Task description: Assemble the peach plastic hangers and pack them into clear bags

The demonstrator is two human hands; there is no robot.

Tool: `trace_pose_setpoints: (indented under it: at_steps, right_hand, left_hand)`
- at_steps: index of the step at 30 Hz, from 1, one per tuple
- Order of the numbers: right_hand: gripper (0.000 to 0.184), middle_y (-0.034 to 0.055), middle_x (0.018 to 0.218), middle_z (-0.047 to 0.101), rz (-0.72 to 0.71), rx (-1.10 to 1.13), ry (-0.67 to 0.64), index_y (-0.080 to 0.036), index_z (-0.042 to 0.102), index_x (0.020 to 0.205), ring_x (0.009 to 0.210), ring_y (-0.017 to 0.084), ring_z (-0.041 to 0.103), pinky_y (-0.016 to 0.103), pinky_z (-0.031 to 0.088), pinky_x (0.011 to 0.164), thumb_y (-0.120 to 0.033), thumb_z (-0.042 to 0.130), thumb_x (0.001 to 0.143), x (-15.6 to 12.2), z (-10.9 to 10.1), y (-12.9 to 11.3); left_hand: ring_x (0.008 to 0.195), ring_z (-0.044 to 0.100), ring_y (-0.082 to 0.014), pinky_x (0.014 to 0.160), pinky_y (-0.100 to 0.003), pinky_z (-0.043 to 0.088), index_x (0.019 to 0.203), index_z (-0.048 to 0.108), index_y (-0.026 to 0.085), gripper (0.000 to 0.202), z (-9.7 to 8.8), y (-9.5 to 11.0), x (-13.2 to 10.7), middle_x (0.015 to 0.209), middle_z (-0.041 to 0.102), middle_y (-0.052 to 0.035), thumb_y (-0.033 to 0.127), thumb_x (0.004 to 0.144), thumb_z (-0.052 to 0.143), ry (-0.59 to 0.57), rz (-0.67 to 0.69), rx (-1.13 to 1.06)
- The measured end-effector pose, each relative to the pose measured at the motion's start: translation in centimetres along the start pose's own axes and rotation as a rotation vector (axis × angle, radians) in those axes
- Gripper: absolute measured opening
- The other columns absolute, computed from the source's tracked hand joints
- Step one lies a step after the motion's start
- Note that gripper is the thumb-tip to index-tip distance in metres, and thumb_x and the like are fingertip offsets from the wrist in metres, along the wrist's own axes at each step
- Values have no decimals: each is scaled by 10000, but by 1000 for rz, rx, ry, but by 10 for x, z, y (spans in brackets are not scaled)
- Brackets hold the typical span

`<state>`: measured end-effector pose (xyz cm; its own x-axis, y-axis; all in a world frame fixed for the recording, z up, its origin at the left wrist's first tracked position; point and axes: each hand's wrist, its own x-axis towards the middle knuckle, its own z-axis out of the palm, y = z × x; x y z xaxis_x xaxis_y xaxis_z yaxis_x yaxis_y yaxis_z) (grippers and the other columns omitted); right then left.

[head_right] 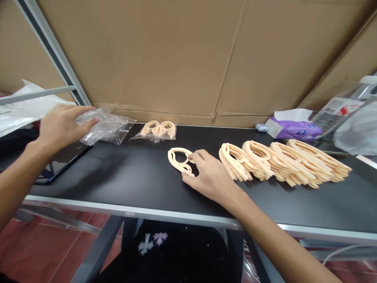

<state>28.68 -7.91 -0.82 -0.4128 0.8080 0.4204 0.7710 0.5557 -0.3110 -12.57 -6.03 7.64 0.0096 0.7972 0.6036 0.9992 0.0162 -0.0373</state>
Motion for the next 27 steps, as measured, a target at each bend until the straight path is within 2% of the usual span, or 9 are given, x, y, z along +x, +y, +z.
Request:
trace_pose_setpoints:
  at_steps: [7,10,12,13,15,19,23,27]
  right_hand:
    - [272,100,1108,716,-9,-7,7,-175,671,1070,938,264,700,399,543,801,-297,656,827,0,-1,-1]
    - [273,99,1110,717,4,-17,4,-174,677,1065,921,259,694,392,534,781,-296,657,822,0,-1,-2]
    - [268,98,1112,720,9,-30,6,-177,680,1059,914,258,689,391,526,777,-297,654,821,0,-1,-3]
    - [267,98,1107,724,9,-40,9,-179,681,1056,925,263,687,394,523,785,-299,653,819,0,-2,-3]
    - [265,99,1091,732,9,-65,7,-182,682,1051,961,279,680,407,517,815,-304,651,818,1,-2,-3]
    - [264,107,1084,742,31,-98,-31,-184,685,1051,1019,306,665,426,506,853,-316,640,827,1,-3,-4]
    - [244,114,1065,745,52,-121,-66,-181,689,1027,1017,316,664,429,499,850,-325,628,839,2,-4,-5]
    - [225,111,1008,742,63,-139,-89,-183,692,991,993,314,667,415,487,829,-339,619,846,3,-7,-7]
  left_hand:
    - [1217,584,-189,1166,-388,405,1367,662,252,547,-36,16,4,1308,699,63,621,969,588,302,-90,-180]
    - [1129,653,-194,1082,-400,499,1338,674,231,538,-42,24,4,1231,731,37,591,938,661,393,-147,-446]
    - [1017,686,-189,926,-372,580,1312,675,208,519,-44,32,2,1139,751,2,546,918,699,395,-228,-706]
    - [963,692,-184,843,-346,597,1293,676,196,501,-44,36,0,1093,755,-18,514,909,718,359,-278,-839]
    - [900,695,-176,731,-296,597,1239,692,187,427,-44,46,-5,1037,757,-50,449,905,738,214,-382,-1094]
    - [948,715,-191,692,-263,600,1106,717,209,255,-39,64,-19,1046,761,-76,383,920,731,-118,-611,-1425]
    - [975,712,-199,718,-280,611,987,677,208,211,-29,69,-26,1096,757,-79,405,930,726,-278,-748,-1567]
    - [917,697,-180,688,-275,604,1041,675,207,230,-19,67,-27,1111,740,-64,398,927,733,-360,-726,-1565]
